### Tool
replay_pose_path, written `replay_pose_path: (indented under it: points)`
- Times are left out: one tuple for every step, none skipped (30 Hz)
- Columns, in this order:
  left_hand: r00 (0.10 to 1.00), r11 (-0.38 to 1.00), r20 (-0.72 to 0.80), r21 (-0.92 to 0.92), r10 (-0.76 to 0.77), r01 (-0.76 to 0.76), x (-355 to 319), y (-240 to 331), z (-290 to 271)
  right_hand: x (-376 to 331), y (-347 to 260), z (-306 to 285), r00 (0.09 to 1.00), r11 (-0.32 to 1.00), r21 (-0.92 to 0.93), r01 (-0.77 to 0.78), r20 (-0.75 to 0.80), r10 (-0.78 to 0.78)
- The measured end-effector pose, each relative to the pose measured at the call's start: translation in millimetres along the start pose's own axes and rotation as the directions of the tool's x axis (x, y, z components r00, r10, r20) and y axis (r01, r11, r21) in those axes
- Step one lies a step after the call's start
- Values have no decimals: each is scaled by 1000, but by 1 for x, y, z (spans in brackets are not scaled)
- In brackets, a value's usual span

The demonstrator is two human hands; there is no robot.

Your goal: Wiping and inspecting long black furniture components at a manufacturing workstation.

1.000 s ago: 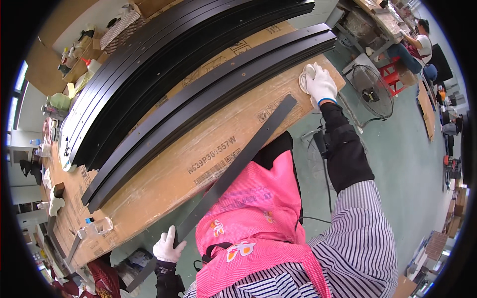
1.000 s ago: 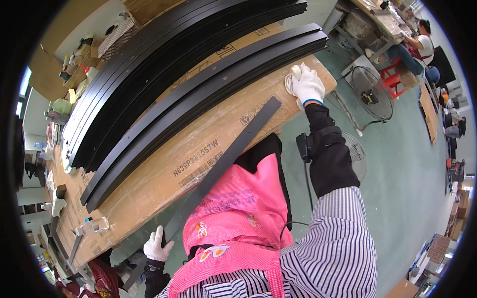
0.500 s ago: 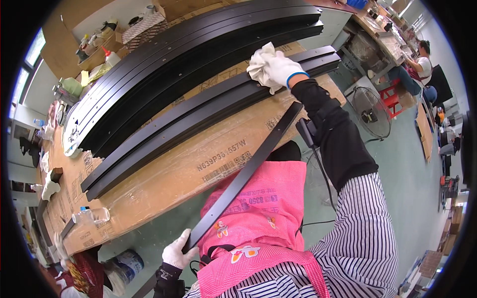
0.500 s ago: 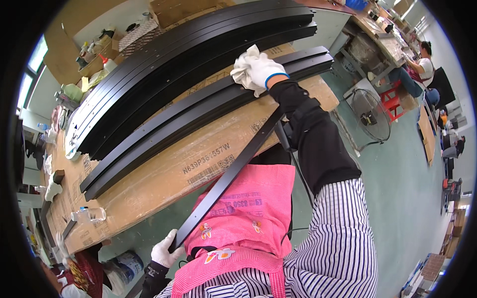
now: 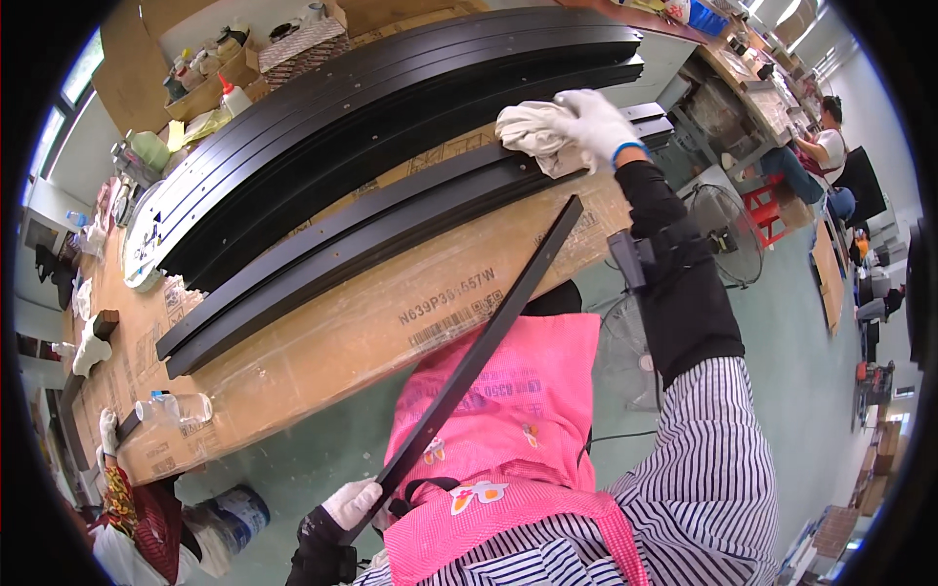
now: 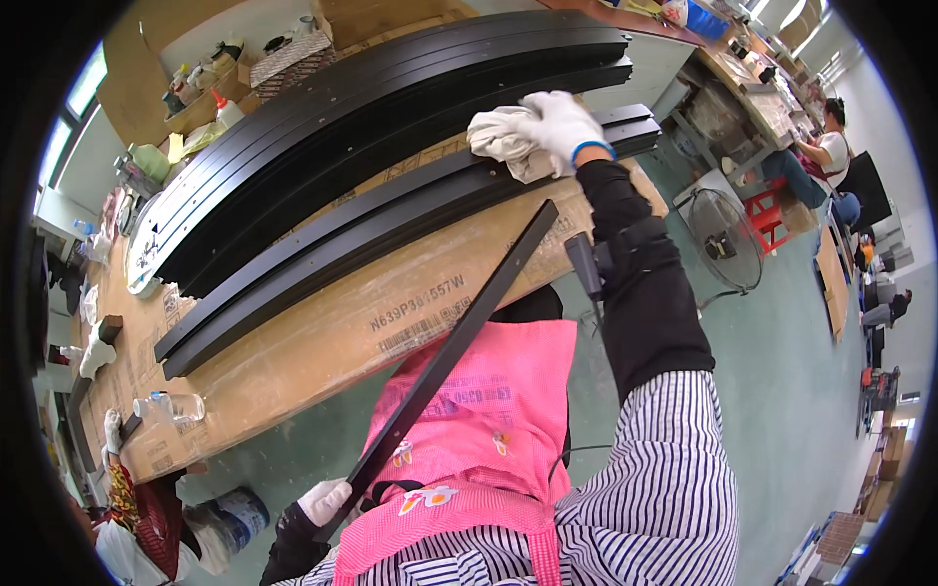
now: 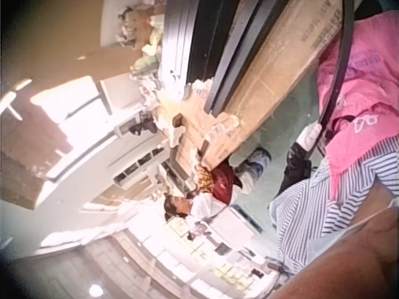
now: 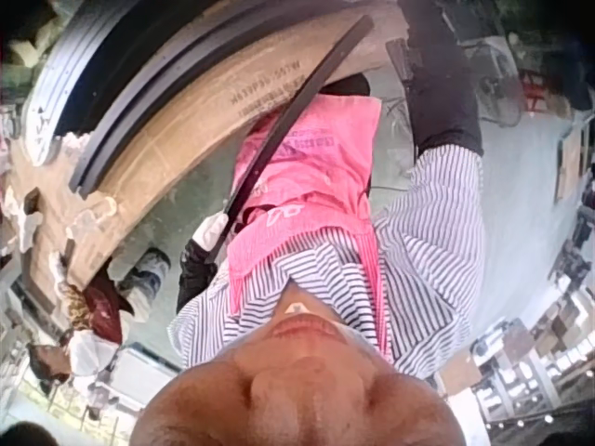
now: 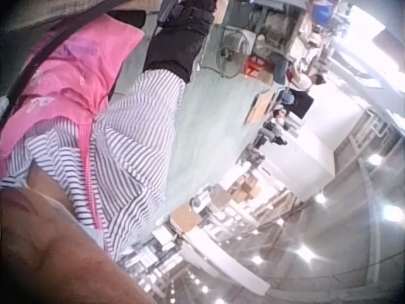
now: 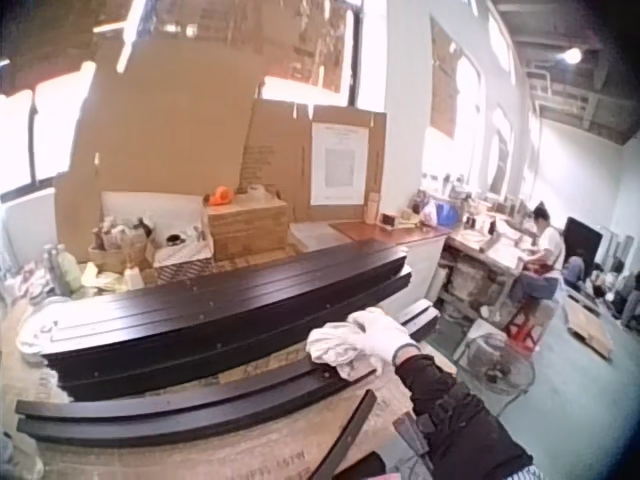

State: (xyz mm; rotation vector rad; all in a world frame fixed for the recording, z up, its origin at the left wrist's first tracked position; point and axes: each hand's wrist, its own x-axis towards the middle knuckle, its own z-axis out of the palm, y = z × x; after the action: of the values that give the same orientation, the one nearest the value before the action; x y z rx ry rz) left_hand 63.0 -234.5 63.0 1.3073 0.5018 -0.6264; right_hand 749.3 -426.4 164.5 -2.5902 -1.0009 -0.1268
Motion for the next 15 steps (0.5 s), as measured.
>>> replay_pose_path:
  points:
    - [1000, 1000, 1, -5, -9, 9, 0, 0, 0, -1, 1, -14, 1000, 998, 57, 14, 13, -15]
    - [1000, 998, -5, -67, 2, -3, 3, 2, -1, -9, 8, -25, 999, 995, 91, -36, 28, 33]
    - [1000, 992, -12, -128, 13, -14, 6, 5, -1, -16, 12, -33, 996, 988, 125, -86, 43, 81]
    - [999, 991, -46, -132, -7, 1, 4, 9, 2, -27, 14, -30, 976, 958, 196, -208, -23, 216]
    - [1000, 993, -22, -121, -3, 0, 9, 8, -2, -35, 42, -24, 971, 894, 412, -174, -78, 225]
    - [1000, 991, -8, -130, -25, 24, 11, 3, -5, -43, 45, -2, 948, 615, 763, -196, -12, 317]
    - [999, 990, 13, -134, -44, 45, 14, 2, -9, -52, 45, 14, 922, 216, 961, -174, 82, 378]
    - [999, 993, -5, -102, -53, 52, 14, 2, -6, -57, 38, 23, 901, 59, 984, -168, 129, 414]
    - [998, 993, -6, -103, -57, 56, 13, 1, -6, -59, 32, 31, 879, -100, 983, -153, 181, 441]
    - [997, 990, 15, -118, -76, 77, 12, 0, -7, -54, 25, 36, 887, -100, 981, -166, 193, 419]
    - [995, 986, 36, -136, -97, 101, 10, -2, -6, -52, 12, 39, 894, -101, 978, -184, 209, 396]
    - [994, 986, 33, -121, -108, 111, 6, 6, -2, -54, 22, 47, 927, -72, 981, -181, 195, 321]
    - [992, 987, 12, -92, -129, 130, 2, 14, 2, -51, 35, 48, 963, 69, 966, -251, 242, 115]
    - [990, 987, -10, -82, -143, 141, 1, 14, 4, -44, 25, 52, 967, 367, 895, -253, 230, 105]
    - [989, 986, -14, -86, -147, 145, -1, 8, 4, -38, 17, 54, 971, 631, 742, -228, 220, 91]
